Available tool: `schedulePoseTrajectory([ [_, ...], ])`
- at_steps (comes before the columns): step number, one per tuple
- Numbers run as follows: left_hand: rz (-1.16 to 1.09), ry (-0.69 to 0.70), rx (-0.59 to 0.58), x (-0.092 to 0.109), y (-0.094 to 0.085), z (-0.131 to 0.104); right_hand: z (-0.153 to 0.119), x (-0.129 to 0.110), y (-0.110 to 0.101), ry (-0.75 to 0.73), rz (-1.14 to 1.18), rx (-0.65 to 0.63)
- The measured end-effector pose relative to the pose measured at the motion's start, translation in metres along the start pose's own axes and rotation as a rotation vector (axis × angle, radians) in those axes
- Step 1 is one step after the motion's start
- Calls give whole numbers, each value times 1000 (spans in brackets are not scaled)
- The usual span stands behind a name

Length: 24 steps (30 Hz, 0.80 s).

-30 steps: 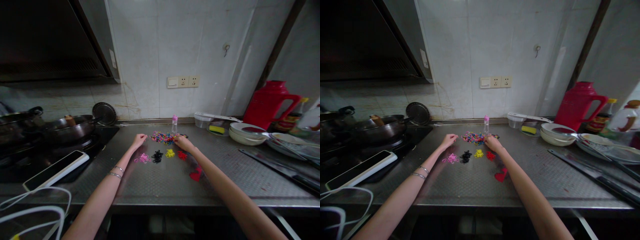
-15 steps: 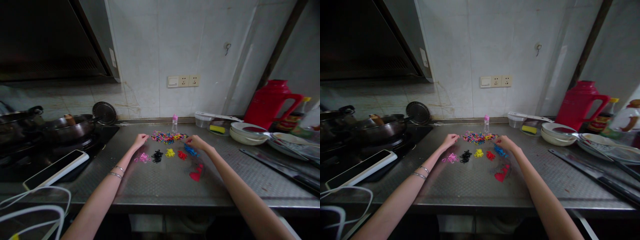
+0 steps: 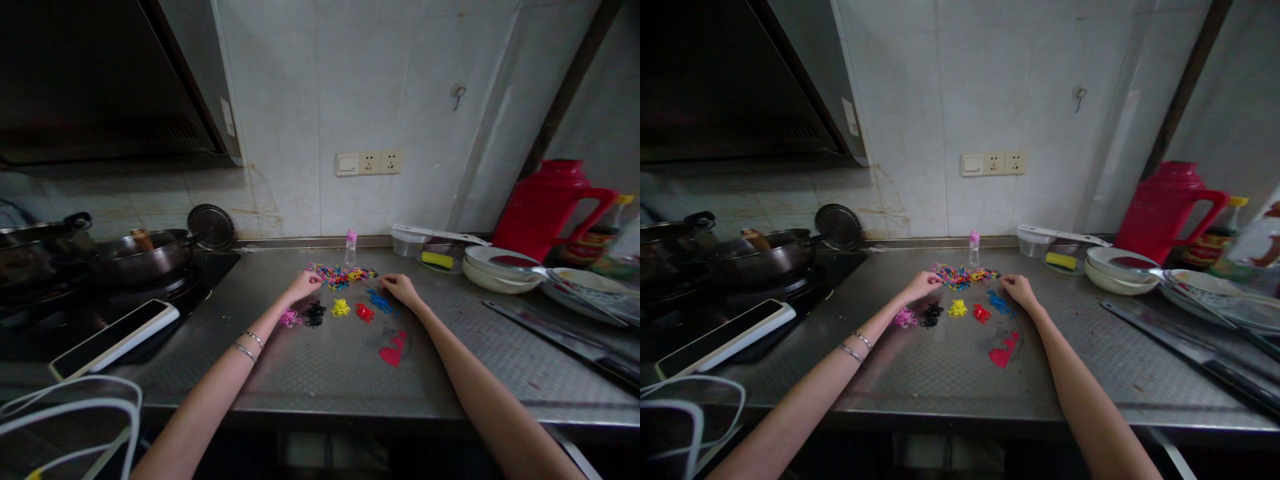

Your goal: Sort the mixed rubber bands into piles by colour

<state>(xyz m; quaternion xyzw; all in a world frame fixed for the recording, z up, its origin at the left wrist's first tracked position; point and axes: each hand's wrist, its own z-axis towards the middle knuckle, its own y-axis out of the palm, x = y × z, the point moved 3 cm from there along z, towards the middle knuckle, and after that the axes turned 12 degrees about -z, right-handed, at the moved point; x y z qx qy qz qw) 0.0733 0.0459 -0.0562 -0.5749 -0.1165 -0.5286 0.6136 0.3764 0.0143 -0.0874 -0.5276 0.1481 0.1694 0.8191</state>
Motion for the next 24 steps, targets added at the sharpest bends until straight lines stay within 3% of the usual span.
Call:
schedulePoseTrajectory([
  [5,158,6,-56,0,16,9,0,2,2,7,31,19],
  [10,246,-19,-31,-1,25,15,1,3,2,27,35,22],
  [24,165,13,-15,6,23,15,0,0,1,12,22,29],
])
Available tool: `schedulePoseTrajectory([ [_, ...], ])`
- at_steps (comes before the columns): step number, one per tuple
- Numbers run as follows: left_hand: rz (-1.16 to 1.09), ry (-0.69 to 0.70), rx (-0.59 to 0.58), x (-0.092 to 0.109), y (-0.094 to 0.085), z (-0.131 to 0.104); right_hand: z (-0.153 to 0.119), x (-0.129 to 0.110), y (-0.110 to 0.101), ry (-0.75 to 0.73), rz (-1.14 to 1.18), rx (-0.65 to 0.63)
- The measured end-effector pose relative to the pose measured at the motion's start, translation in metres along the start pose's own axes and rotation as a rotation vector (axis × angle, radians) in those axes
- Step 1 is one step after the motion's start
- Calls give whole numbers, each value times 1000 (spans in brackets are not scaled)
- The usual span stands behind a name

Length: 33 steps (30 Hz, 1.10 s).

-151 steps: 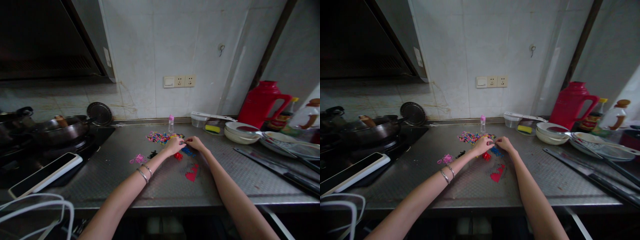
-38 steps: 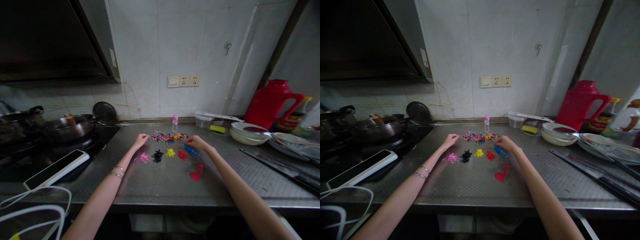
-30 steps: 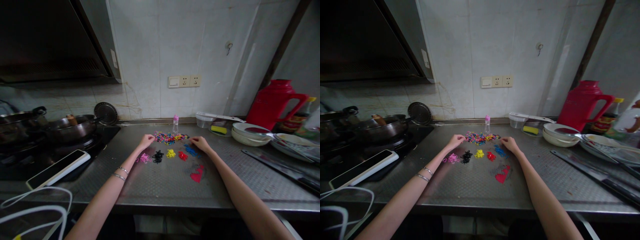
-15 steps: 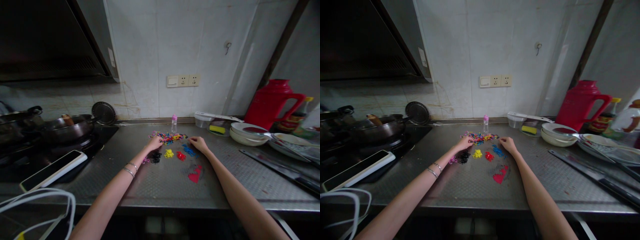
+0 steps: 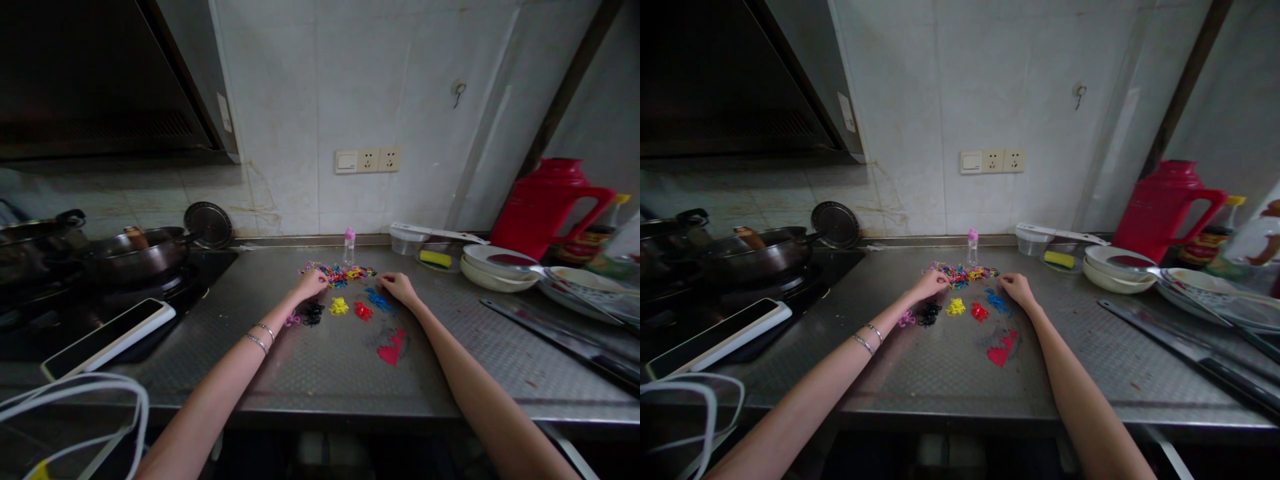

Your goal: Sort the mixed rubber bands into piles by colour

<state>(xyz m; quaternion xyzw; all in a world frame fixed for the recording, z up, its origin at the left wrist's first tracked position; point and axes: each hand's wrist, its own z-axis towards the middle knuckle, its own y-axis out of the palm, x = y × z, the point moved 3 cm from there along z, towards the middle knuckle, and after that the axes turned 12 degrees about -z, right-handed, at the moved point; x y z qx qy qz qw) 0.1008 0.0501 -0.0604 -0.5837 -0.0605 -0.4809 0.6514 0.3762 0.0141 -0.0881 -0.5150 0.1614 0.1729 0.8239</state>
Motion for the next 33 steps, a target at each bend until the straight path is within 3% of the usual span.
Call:
schedulePoseTrajectory([
  [11,-121,111,-261,24,5,-17,0,1,1,1,-5,9],
  [17,-276,15,-158,14,-16,-15,2,2,2,5,-10,6],
  [26,-401,-189,99,-25,-55,-23,4,-4,3,42,-52,-29],
  [30,-355,-232,198,-34,-65,-25,12,-16,6,81,-137,-86],
  [33,-350,-250,222,-37,-67,-24,17,-39,8,12,-158,-89],
])
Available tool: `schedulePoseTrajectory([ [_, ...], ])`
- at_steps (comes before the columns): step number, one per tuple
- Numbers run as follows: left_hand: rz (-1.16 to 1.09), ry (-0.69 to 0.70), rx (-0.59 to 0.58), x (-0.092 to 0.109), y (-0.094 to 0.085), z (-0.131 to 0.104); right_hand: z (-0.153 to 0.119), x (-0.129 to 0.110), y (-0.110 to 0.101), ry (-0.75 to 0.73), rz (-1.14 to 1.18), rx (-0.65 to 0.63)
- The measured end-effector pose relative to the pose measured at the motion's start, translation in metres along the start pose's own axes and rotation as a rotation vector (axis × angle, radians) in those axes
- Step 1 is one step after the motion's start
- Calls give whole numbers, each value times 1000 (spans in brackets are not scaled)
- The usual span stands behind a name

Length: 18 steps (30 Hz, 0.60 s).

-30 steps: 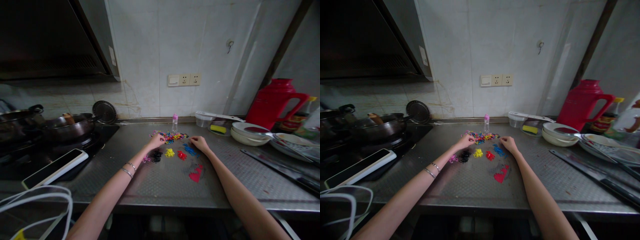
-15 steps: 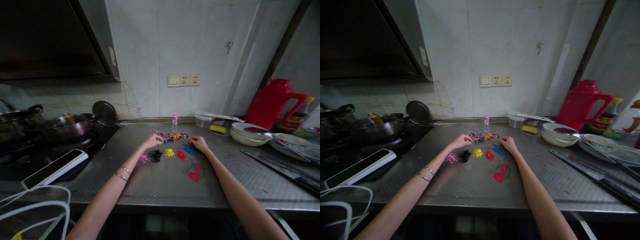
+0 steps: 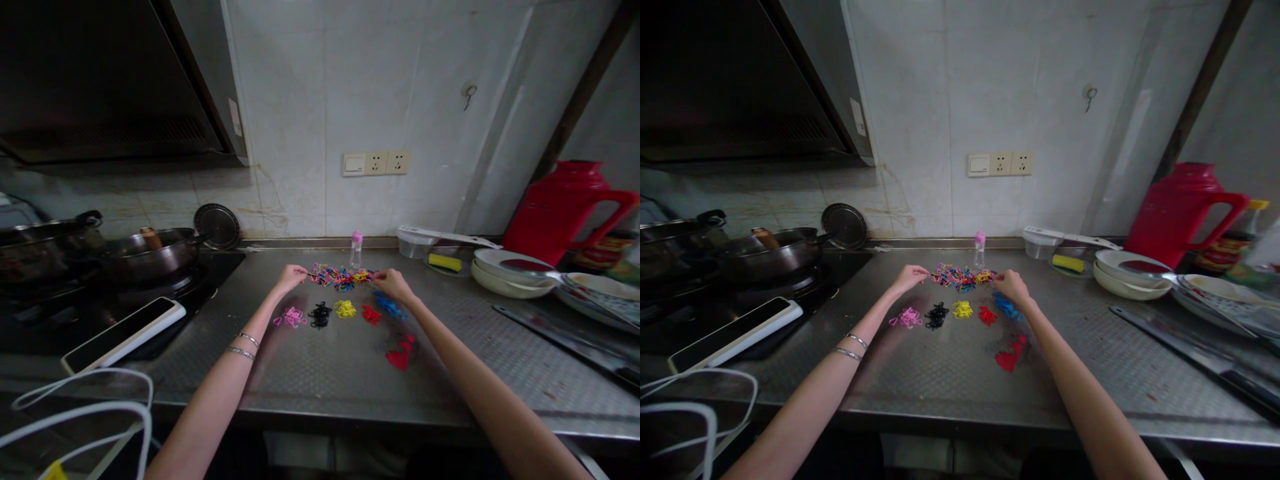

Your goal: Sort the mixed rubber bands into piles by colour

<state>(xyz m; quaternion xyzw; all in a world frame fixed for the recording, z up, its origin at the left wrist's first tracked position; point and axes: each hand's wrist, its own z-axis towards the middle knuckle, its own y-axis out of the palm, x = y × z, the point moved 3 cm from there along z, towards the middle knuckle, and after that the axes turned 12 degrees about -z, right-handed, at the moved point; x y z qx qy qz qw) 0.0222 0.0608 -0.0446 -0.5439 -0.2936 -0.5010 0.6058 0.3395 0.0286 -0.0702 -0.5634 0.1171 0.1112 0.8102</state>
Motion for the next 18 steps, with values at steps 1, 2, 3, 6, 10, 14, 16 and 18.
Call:
schedulePoseTrajectory([
  [1,4,-1,3,-1,0,1,1,-10,0,-57,10,-6],
  [2,10,-2,6,-3,0,2,1,-21,1,-130,21,-31],
  [3,17,-2,9,-5,1,3,0,-31,3,-201,29,-58],
  [6,29,-11,12,-8,2,4,-2,-53,10,-261,1,-85],
  [10,44,-20,18,-6,2,2,-2,-63,23,-225,-61,-131],
  [14,49,-18,17,-5,2,0,1,-61,30,-203,-60,-121],
  [16,49,-15,15,-5,2,-1,2,-58,32,-205,-41,-118],
  [18,47,-17,14,-6,1,-1,2,-55,31,-224,-16,-99],
])
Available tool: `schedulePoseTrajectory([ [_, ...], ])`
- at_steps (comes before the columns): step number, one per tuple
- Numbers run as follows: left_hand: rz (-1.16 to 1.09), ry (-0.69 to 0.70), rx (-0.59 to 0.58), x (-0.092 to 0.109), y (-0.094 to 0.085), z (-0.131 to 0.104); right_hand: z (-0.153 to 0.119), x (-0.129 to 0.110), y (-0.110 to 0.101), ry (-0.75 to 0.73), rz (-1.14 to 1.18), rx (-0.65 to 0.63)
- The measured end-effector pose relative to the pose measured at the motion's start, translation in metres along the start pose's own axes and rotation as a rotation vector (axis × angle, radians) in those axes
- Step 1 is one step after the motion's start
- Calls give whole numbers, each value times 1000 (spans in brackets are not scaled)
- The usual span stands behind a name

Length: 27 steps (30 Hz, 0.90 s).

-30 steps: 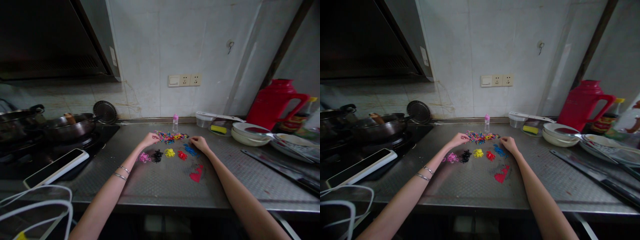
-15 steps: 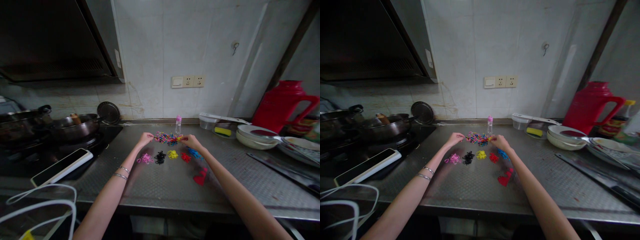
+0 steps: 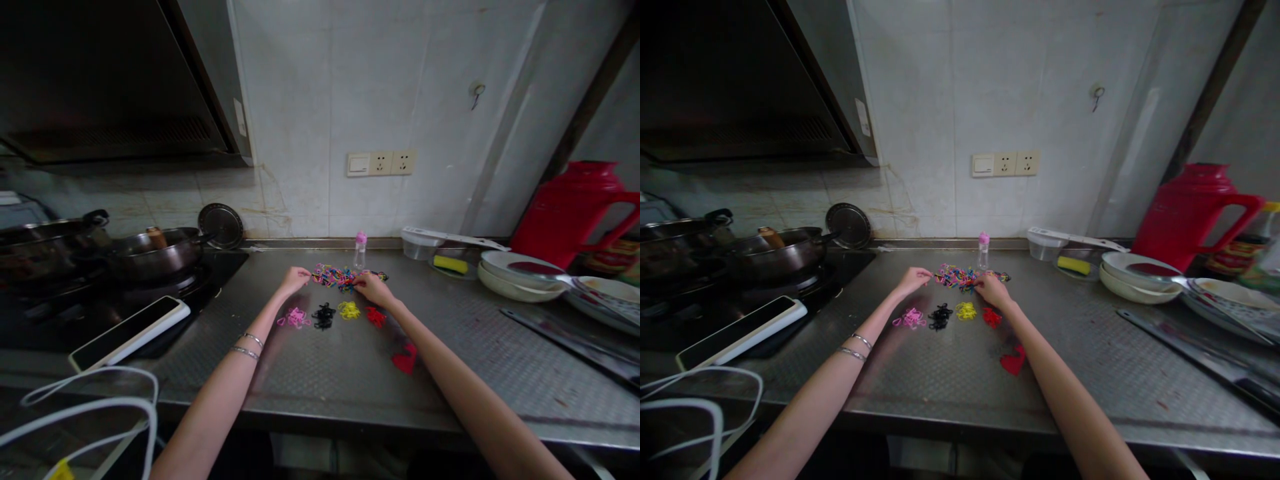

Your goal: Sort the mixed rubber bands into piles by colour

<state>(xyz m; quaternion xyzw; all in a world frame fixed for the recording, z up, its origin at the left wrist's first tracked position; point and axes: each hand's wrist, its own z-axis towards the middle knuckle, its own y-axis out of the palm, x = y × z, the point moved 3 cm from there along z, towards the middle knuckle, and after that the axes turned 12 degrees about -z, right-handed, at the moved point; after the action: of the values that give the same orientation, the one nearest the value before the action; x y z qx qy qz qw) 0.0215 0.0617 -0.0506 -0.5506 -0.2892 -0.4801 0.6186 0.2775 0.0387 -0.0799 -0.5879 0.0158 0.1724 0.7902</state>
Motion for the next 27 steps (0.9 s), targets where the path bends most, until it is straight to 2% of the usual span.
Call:
schedulePoseTrajectory([
  [6,-18,0,-6,1,0,-1,-3,11,-11,-70,74,71],
  [17,-12,29,-16,-3,7,2,-17,59,-29,26,281,-98],
  [24,-23,35,-34,-6,8,1,-26,68,-33,86,371,-66],
  [27,-22,34,-42,-6,8,0,-30,71,-35,86,399,-129],
])
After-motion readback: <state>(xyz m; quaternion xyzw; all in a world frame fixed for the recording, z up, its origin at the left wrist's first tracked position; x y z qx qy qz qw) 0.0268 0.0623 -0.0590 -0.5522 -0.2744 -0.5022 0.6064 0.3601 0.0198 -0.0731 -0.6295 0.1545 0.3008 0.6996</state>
